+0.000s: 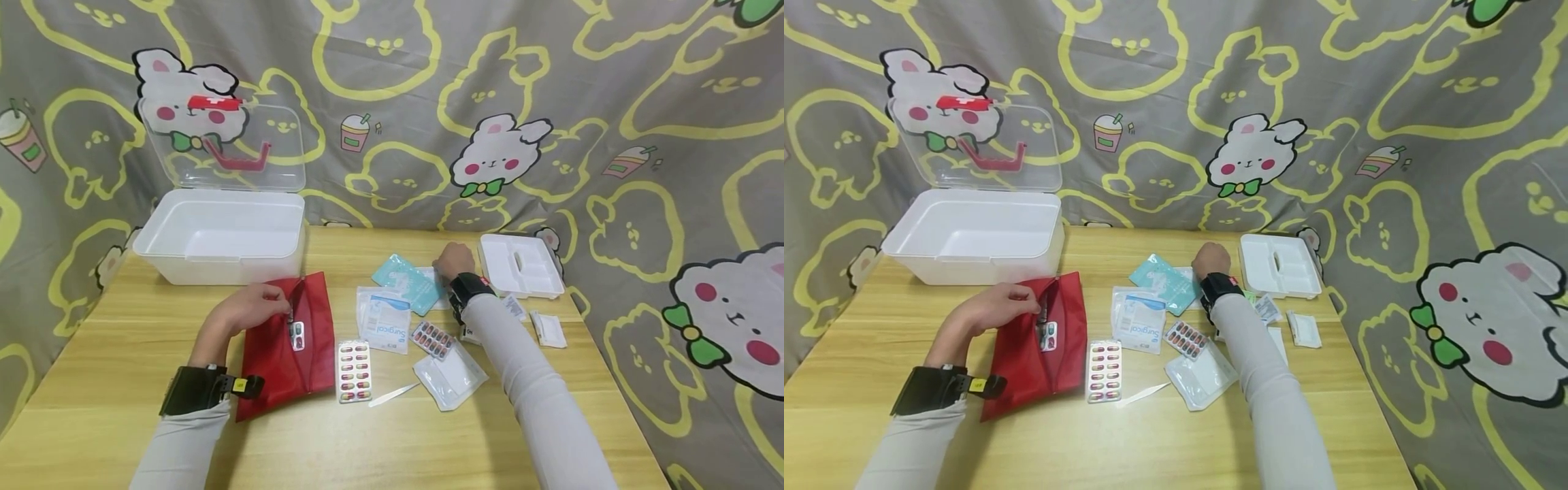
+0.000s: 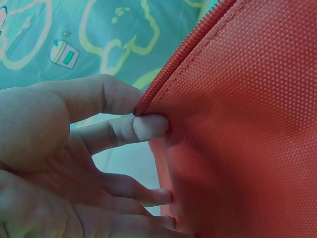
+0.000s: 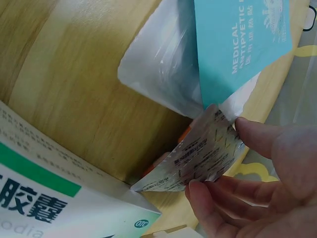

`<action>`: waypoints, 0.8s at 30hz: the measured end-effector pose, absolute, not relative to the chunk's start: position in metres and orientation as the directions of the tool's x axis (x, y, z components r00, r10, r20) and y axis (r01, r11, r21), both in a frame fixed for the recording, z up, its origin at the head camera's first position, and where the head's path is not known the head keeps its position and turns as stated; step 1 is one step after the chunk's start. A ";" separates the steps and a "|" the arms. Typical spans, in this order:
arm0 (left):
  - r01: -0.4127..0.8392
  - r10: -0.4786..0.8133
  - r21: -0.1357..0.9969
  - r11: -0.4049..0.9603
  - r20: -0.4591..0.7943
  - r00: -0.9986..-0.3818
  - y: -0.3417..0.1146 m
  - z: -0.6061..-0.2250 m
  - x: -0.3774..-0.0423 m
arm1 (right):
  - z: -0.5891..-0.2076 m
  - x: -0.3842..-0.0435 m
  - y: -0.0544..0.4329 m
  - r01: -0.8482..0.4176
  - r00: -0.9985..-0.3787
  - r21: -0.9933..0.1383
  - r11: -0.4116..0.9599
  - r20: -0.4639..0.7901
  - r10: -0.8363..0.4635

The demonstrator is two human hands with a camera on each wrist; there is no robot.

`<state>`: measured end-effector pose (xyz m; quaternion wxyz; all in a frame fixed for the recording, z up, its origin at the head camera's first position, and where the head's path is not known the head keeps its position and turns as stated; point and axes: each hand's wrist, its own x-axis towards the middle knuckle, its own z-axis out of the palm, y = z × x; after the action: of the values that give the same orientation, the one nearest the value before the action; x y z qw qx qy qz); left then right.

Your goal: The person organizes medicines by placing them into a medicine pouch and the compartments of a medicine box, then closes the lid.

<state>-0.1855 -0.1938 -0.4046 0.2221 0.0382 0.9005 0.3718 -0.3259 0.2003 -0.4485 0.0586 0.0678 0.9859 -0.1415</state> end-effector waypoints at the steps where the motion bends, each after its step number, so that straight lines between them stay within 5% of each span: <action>1: -0.099 0.232 0.687 0.720 -0.373 -0.898 -0.194 -0.404 -0.185 | -0.448 -0.326 0.200 0.160 -0.982 -0.277 0.948 -0.141 0.125; 24: -0.111 0.224 0.688 0.717 -0.378 -0.898 -0.194 -0.404 -0.184 | -0.435 -0.332 0.207 0.090 -0.995 -0.258 0.962 -0.063 0.076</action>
<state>-0.1844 -0.1939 -0.4042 0.2233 0.0315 0.8994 0.3745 -0.3315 0.2074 -0.4353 0.0263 0.0418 0.9901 -0.1314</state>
